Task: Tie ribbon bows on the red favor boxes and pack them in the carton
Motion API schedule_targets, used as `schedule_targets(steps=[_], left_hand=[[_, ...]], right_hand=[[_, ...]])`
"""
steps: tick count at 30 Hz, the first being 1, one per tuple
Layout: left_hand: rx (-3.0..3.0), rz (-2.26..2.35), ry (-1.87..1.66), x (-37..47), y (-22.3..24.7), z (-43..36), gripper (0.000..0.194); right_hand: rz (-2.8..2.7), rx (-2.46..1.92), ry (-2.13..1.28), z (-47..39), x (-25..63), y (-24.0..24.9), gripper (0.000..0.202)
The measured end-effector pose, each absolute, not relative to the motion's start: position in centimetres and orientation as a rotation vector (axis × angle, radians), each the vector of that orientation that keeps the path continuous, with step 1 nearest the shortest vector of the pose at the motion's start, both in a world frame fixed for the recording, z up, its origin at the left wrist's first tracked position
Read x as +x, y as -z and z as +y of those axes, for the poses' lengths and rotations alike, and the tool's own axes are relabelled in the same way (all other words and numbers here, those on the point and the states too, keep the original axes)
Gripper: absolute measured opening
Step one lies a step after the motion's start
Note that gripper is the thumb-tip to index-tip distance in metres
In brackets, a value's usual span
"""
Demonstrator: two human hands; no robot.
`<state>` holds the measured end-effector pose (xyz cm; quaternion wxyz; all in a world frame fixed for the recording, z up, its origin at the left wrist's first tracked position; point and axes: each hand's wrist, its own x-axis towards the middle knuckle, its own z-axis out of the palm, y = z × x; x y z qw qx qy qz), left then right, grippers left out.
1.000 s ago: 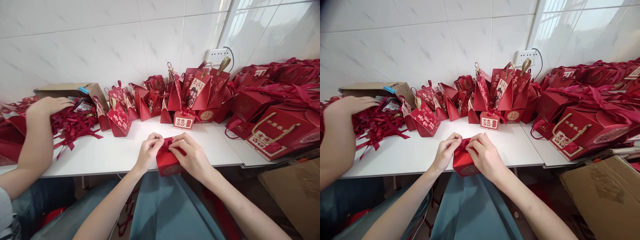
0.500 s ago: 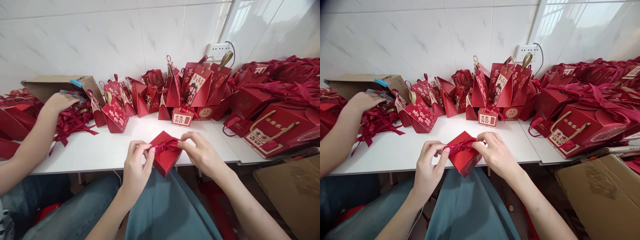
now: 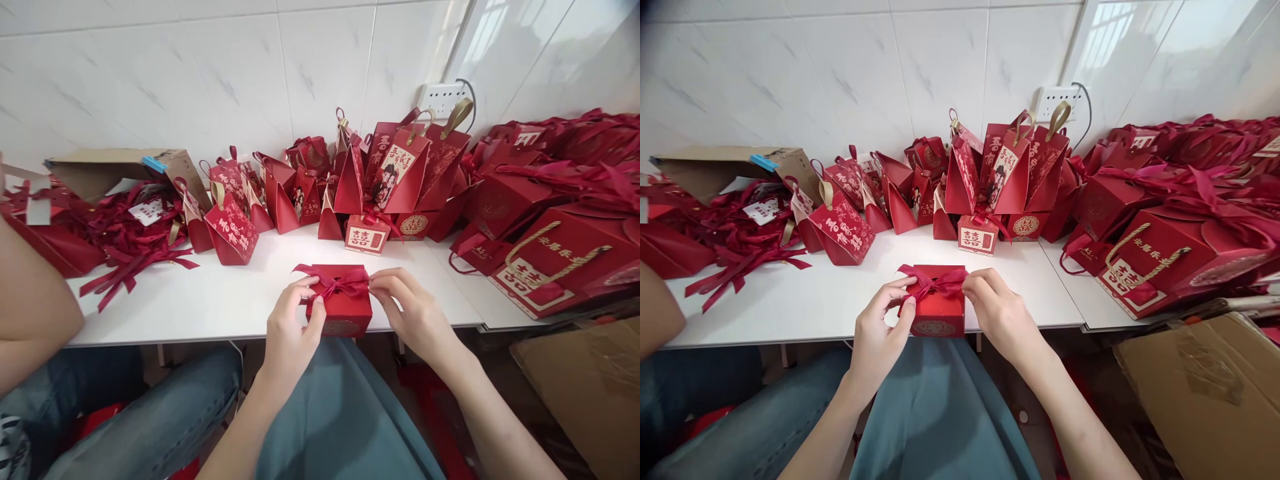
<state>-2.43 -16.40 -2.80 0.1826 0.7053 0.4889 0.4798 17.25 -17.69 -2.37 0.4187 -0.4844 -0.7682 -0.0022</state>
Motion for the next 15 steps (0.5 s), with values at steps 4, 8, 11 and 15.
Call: schedule_targets(steps=[4,8,11,15], left_hand=[[1.846,1.325,-1.321,-2.5,2.8,-16.3,0.006],[1.787,1.29,-1.299,-2.5,2.5,-16.1,0.008],[1.779,1.255,-1.295,-2.6,2.4,-15.9,0.009],[1.752,1.207,-1.298,-2.7,2.5,-15.5,0.009]], right_hand=[[-1.669,-1.377,-0.236,-18.6,16.0,1.8,0.027],[-1.577,-1.576,-0.55,-19.0,14.6,0.8,0.049],[-1.489,-1.613,-0.699,-18.5,13.9,0.4,0.051],[-1.396,-1.621,-0.818,-17.5,13.7,0.6,0.047]])
